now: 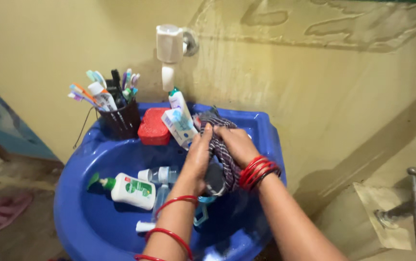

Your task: The person fills a blue cup with water from a wall-mounted dispenser, pours water onto a glass shelf, and wipes the shelf with a dark cloth. The person repeatedly wets the cloth and continues wiping the shelf surface.

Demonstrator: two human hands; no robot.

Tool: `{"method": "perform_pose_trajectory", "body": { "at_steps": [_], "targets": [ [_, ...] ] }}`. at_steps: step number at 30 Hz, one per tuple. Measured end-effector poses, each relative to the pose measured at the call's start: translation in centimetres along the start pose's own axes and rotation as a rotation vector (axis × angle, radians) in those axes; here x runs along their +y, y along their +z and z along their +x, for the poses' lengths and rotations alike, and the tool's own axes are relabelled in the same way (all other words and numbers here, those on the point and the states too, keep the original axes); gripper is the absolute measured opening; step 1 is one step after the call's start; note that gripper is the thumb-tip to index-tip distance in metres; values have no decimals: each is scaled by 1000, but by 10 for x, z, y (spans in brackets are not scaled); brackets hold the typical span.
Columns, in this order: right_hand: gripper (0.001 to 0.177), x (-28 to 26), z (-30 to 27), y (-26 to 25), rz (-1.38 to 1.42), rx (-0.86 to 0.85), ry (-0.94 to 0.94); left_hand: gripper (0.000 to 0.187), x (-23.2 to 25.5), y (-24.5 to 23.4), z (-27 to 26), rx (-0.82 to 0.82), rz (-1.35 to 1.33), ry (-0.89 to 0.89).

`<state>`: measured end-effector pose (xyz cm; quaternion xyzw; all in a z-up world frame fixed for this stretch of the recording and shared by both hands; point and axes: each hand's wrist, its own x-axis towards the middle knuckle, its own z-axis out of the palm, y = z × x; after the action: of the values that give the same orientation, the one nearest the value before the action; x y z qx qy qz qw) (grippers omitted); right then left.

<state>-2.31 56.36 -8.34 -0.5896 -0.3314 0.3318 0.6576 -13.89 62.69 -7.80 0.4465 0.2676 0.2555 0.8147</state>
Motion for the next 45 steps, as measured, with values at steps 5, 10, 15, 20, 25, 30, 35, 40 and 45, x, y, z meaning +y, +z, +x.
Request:
{"method": "perform_pose_trajectory", "body": {
  "at_steps": [5, 10, 15, 20, 25, 30, 35, 40, 45],
  "targets": [
    [41, -7, -31, 17, -583, 551, -28, 51, -10, 16, 8, 285, 365, 134],
    [76, -21, -53, 48, -745, 846, -271, 59, -5, 10, 14, 361, 469, 139],
    [81, -27, -78, 59, -205, 379, -113, 68, 0, 2, 1, 380, 488, 136],
    [54, -29, -102, 67, 114, 135, -128, 74, 9, 2, -12, 370, 547, 60],
    [36, -32, -112, 71, -485, 544, -253, 78, 12, 12, -36, 132, 315, 9],
    [44, -32, -109, 65, -762, 743, -233, 67, 10, 13, -54, 42, 427, -62],
    [47, -24, -103, 58, -755, 729, -218, 73, 14, 2, -62, -42, 711, 62],
    [49, -36, -82, 34, -814, 609, -237, 68, 32, 23, -66, 193, 997, 326],
    [47, -77, -76, -3, -283, 270, -371, 67, 57, 76, -77, 243, 1049, 380]
  ]
}}
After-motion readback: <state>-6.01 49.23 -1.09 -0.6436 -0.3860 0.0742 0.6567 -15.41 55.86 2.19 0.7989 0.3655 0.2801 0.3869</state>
